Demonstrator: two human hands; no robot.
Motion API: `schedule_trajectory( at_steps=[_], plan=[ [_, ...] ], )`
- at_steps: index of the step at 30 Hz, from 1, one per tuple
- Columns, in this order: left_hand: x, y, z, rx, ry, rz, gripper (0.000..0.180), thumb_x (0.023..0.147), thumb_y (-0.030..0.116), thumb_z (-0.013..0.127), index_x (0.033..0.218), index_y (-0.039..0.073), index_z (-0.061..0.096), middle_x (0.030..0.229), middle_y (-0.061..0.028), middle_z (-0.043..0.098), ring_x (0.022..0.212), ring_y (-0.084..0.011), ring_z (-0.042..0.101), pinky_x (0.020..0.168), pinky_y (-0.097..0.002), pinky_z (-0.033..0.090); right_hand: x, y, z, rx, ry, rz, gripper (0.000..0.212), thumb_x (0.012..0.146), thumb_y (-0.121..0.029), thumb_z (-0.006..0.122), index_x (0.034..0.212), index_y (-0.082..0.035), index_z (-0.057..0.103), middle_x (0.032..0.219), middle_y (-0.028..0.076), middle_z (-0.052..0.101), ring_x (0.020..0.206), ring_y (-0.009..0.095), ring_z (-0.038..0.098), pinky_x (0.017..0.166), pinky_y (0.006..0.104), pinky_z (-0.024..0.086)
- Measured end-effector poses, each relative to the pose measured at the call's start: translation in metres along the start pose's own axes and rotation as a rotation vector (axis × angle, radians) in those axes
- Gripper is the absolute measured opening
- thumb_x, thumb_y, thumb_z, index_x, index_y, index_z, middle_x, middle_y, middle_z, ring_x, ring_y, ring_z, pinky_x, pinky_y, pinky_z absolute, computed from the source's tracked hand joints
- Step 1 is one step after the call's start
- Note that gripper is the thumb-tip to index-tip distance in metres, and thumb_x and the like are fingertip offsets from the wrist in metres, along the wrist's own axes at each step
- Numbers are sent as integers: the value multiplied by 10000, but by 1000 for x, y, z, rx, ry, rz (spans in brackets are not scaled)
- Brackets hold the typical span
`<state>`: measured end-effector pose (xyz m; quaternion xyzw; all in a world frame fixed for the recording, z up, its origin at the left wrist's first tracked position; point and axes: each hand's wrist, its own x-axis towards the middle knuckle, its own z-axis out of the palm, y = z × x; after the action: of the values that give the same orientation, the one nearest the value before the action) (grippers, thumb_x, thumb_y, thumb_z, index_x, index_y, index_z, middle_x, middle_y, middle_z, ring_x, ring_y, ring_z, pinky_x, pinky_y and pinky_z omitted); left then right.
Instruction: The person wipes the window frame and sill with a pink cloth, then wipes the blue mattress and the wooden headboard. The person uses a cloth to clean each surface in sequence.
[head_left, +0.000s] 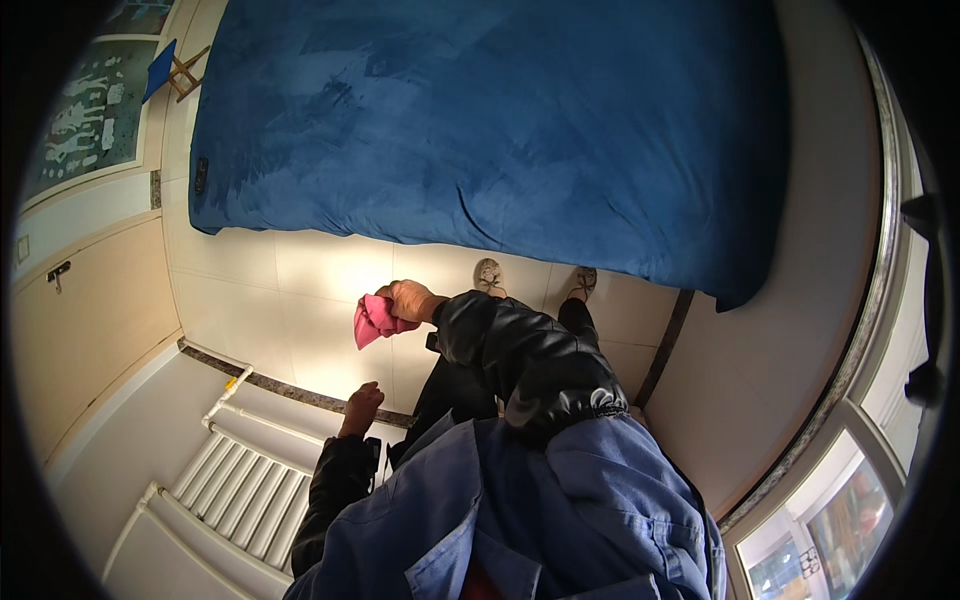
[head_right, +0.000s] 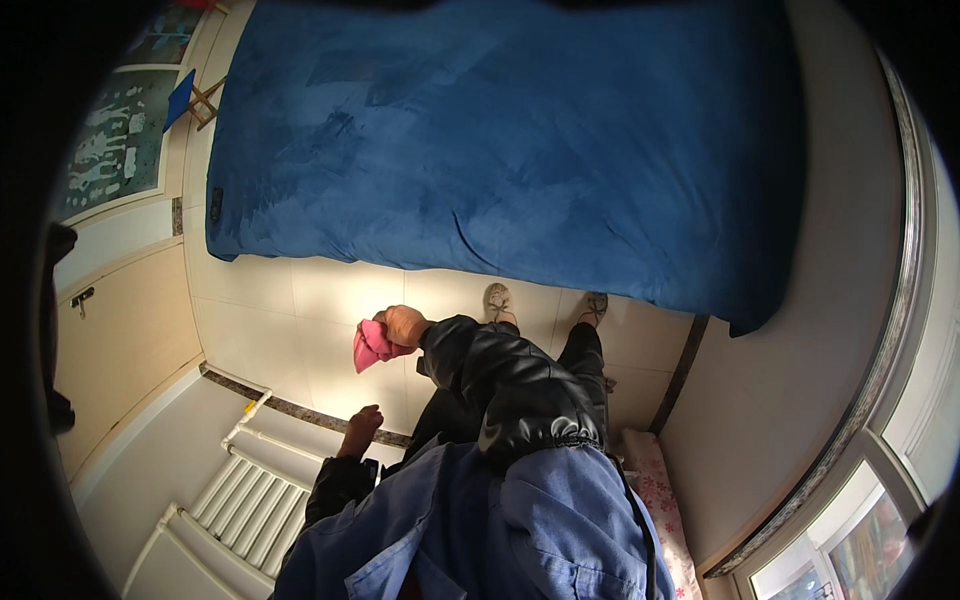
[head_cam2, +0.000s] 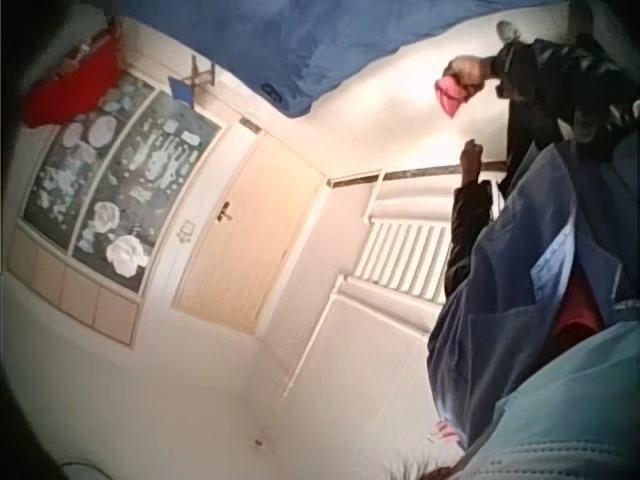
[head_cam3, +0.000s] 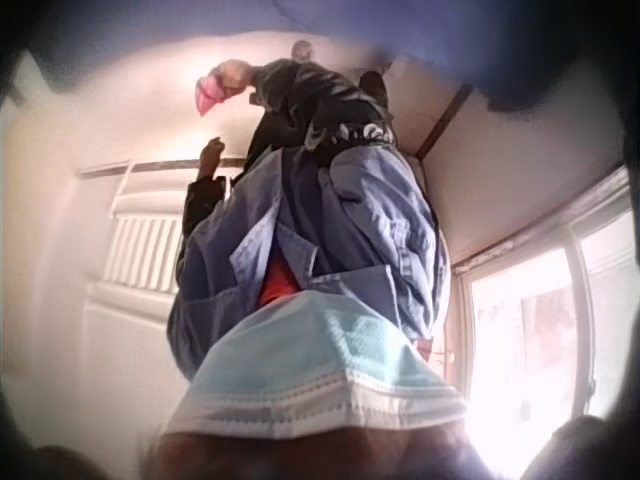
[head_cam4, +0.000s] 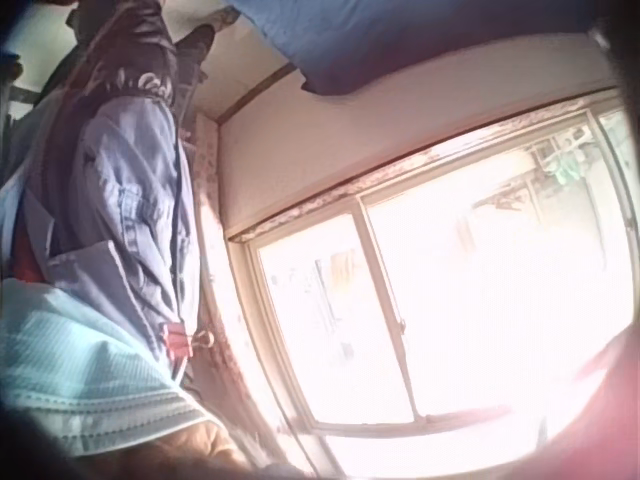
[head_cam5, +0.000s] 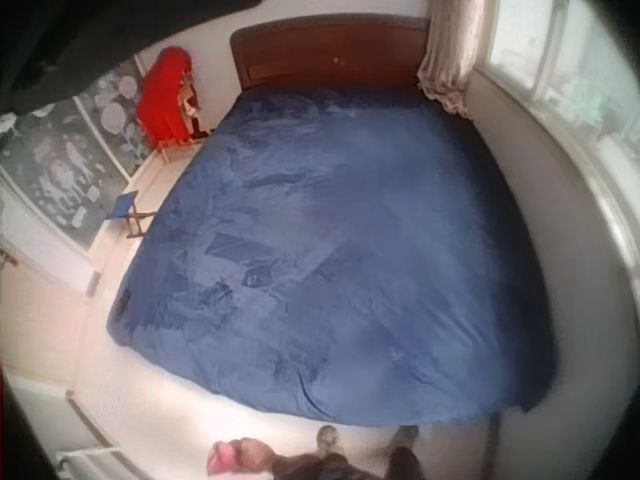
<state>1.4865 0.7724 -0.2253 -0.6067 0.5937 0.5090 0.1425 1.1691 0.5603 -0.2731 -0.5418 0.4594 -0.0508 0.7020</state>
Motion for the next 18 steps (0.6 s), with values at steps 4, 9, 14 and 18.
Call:
schedule_trajectory(
  at_steps=[4, 9, 14, 18],
  plan=[
    [-13, -33, 17, 91, -52, 55, 427, 915, 260, 634, 1219, -37, 673, 1186, -226, 709, 1092, -355, 689, 944, -405, 547, -50, 42, -61, 488, 364, -32, 423, 800, -42, 673, 1219, -95, 693, 1100, 185, 714, 1005, 343, 696, 888, 394, 543],
    [-7, -10, 37, 539, -168, 383, 183, 863, 153, 636, 980, 55, 738, 1178, -218, 703, 1077, -357, 694, 906, -409, 576, -287, 243, -152, 326, 1753, 311, 218, 916, 15, 556, 1102, 39, 667, 994, 149, 713, 893, 238, 699, 746, 354, 594],
    [27, 57, 31, 636, -271, 470, 76, 817, 112, 620, 774, 51, 636, 854, -147, 639, 884, -357, 671, 764, -445, 564, -466, 334, -167, 235, 1941, 203, 235, 892, 95, 521, 1081, -20, 599, 962, 67, 618, 817, 184, 577, 725, 280, 508],
    [51, 133, 34, 12, -193, -64, 409, 915, 208, 716, 1240, -29, 643, 990, -144, 737, 956, -210, 690, 852, -338, 530, -389, 260, -183, -161, 1644, 320, 337, 935, -139, 649, 1257, -97, 559, 1200, 144, 612, 996, 308, 626, 834, 422, 540]
  ],
)
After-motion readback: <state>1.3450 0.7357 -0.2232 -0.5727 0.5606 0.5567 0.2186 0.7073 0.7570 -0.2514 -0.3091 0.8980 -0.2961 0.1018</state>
